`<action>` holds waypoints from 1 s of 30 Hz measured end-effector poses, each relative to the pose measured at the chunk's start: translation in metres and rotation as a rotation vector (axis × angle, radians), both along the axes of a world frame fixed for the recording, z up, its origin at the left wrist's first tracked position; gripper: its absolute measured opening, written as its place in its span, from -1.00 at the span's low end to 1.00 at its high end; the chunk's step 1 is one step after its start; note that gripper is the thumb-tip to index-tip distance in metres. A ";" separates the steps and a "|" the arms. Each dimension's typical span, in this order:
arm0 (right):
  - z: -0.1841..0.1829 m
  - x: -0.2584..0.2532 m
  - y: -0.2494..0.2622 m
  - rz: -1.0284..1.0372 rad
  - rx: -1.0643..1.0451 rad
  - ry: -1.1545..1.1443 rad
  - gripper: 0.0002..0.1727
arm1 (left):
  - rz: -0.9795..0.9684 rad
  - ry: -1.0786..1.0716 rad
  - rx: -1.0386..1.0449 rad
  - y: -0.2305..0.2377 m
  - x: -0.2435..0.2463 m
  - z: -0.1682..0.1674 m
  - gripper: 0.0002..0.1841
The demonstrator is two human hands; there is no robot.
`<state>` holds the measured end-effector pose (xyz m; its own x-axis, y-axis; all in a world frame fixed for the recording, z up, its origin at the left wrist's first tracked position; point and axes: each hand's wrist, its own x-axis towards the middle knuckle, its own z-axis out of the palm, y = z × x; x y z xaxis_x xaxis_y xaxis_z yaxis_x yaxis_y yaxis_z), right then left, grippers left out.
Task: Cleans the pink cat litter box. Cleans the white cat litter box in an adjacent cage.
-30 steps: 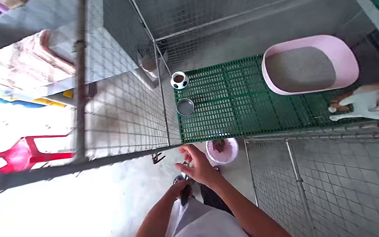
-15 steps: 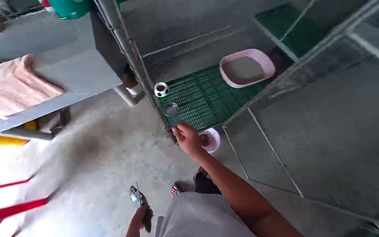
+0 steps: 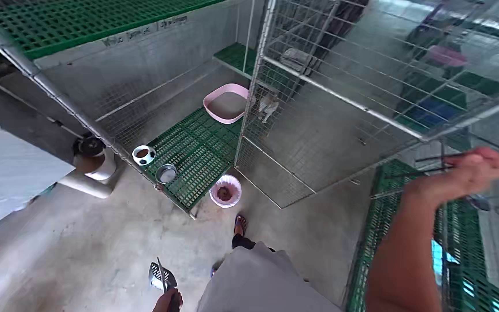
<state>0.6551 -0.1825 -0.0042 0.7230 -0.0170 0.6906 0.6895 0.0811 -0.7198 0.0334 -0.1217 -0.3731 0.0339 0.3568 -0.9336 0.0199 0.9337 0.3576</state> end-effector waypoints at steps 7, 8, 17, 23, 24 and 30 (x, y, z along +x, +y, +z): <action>-0.051 0.011 0.013 0.455 0.028 0.375 -0.63 | 0.170 -0.061 0.029 0.030 -0.005 -0.022 -0.77; -0.049 -0.009 0.006 0.483 -0.022 0.362 -0.66 | 0.181 -0.062 0.028 0.027 -0.006 -0.024 -0.75; -0.061 -0.234 0.066 1.319 -0.332 -0.188 -0.70 | 0.347 -0.045 -0.088 -0.022 0.013 -0.008 -0.86; -0.069 -0.319 0.191 1.433 -0.294 -0.125 -0.53 | 0.560 -0.097 -0.101 -0.080 0.006 -0.002 -0.78; -0.072 -0.322 0.200 1.428 -0.287 -0.126 -0.52 | 0.623 -0.100 -0.094 -0.092 0.004 -0.001 -0.78; -0.149 -0.336 0.246 1.400 -0.508 -0.062 -0.60 | 0.831 -0.011 -0.159 -0.155 -0.013 0.009 -0.84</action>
